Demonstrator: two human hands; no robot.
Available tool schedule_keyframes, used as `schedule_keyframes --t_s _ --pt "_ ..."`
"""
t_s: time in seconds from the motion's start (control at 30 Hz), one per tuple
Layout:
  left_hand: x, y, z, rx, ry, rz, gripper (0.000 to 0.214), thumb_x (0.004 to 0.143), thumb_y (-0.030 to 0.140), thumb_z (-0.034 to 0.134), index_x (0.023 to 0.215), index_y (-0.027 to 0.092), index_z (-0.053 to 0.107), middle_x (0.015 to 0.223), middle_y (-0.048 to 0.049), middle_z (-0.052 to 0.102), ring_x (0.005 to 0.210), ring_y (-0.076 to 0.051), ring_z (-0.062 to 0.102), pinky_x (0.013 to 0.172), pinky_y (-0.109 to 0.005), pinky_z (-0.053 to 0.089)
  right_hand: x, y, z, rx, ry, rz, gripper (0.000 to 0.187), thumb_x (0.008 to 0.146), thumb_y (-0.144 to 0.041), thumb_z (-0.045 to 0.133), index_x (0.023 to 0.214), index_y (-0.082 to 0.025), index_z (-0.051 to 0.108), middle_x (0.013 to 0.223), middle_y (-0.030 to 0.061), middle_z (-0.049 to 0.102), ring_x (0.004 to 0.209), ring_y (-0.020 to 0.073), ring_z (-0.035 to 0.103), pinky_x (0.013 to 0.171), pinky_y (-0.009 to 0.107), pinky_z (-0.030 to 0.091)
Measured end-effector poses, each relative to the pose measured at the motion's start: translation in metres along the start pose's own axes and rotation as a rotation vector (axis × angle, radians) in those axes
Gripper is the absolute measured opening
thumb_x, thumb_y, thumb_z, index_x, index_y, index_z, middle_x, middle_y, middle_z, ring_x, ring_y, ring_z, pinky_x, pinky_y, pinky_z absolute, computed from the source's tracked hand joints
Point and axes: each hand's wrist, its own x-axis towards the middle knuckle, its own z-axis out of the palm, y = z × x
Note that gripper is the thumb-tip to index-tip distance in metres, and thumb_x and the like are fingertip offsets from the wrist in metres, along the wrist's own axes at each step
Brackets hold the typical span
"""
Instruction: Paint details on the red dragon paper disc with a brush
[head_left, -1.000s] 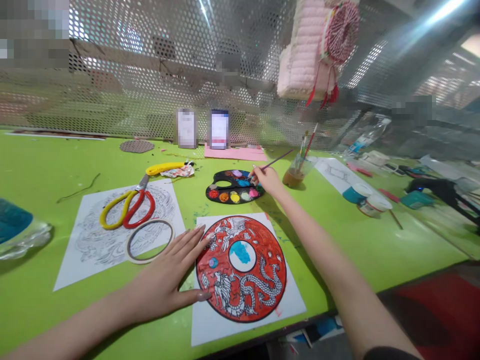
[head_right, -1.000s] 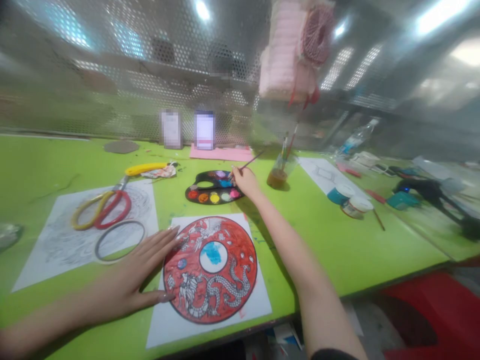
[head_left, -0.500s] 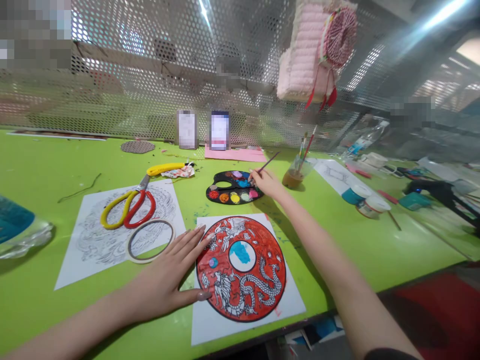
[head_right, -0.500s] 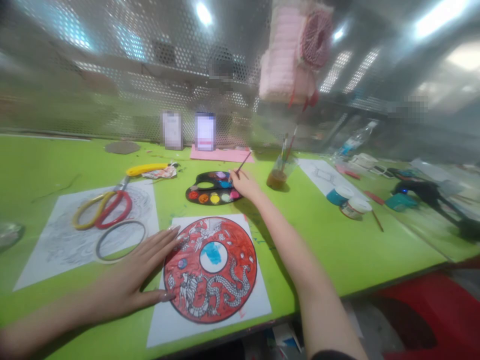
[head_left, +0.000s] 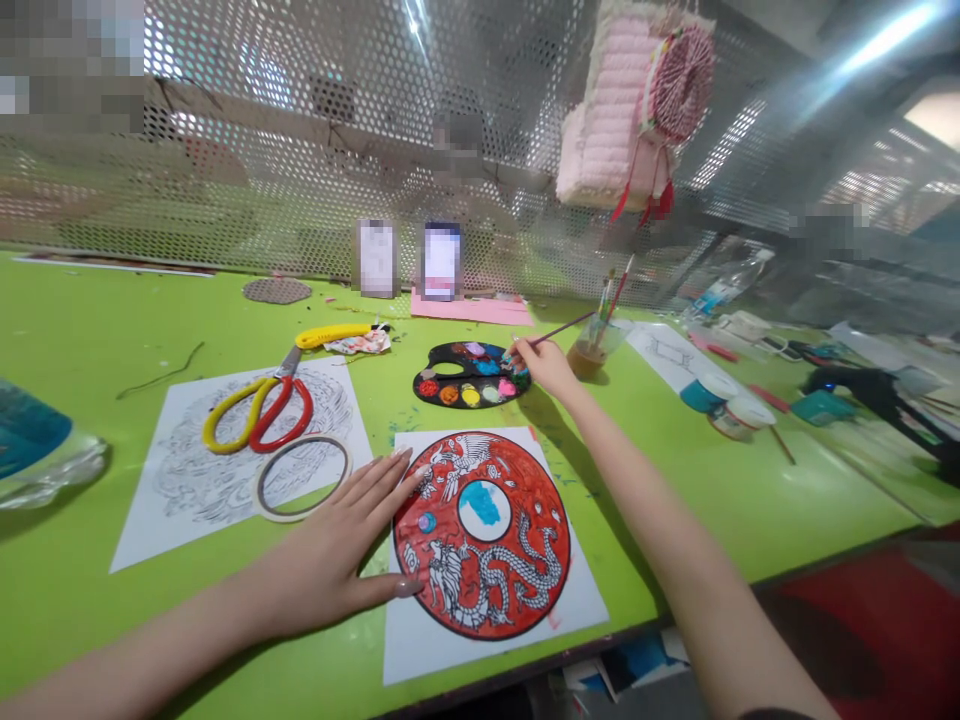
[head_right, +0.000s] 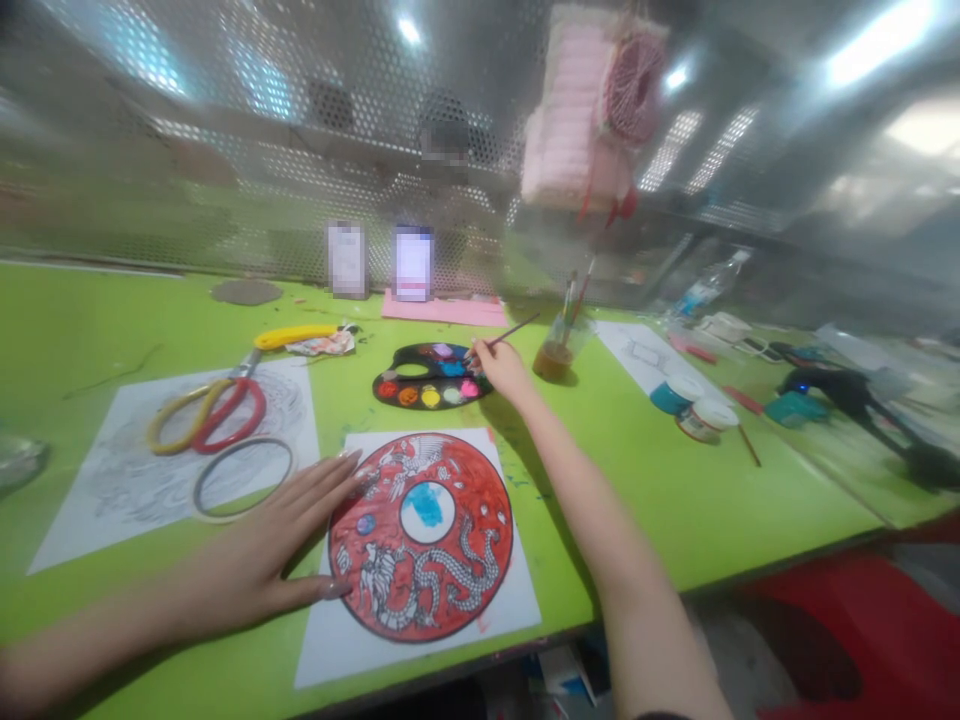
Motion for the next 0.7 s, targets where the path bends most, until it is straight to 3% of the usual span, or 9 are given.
schedule_keyframes --t_s 0.2,0.47,0.7 --pt "0.002 0.001 0.001 -0.018 0.048 0.019 0.094 0.087 0.070 0.050 0.156 0.029 0.000 0.162 -0.0095 0.016 0.146 -0.036 0.025 0.114 -0.057 0.036 0.008 -0.002 0.011 0.010 -0.029 0.054 0.028 0.097 -0.037 0.057 0.111 -0.013 0.063 0.102 0.0061 0.066 0.084 0.0156 0.065 0.075 0.034 0.057" --pt "-0.001 0.001 -0.002 -0.028 0.019 0.017 0.093 0.088 0.070 0.048 0.156 0.029 0.001 0.162 -0.0099 0.015 0.147 -0.036 0.023 0.115 -0.058 0.034 0.007 -0.009 0.013 0.099 -0.051 0.085 0.025 0.097 -0.036 0.058 0.104 -0.013 0.064 0.095 0.0042 0.066 0.077 0.0132 0.065 0.069 0.030 0.057" --pt "0.001 0.002 -0.003 -0.039 -0.016 -0.004 0.092 0.088 0.071 0.047 0.156 0.028 0.002 0.162 -0.0104 0.013 0.147 -0.037 0.020 0.113 -0.061 0.033 -0.019 -0.034 -0.007 0.379 -0.063 0.027 0.029 0.098 -0.041 0.054 0.096 -0.012 0.062 0.080 0.0003 0.062 0.061 0.0090 0.057 0.057 0.024 0.051"
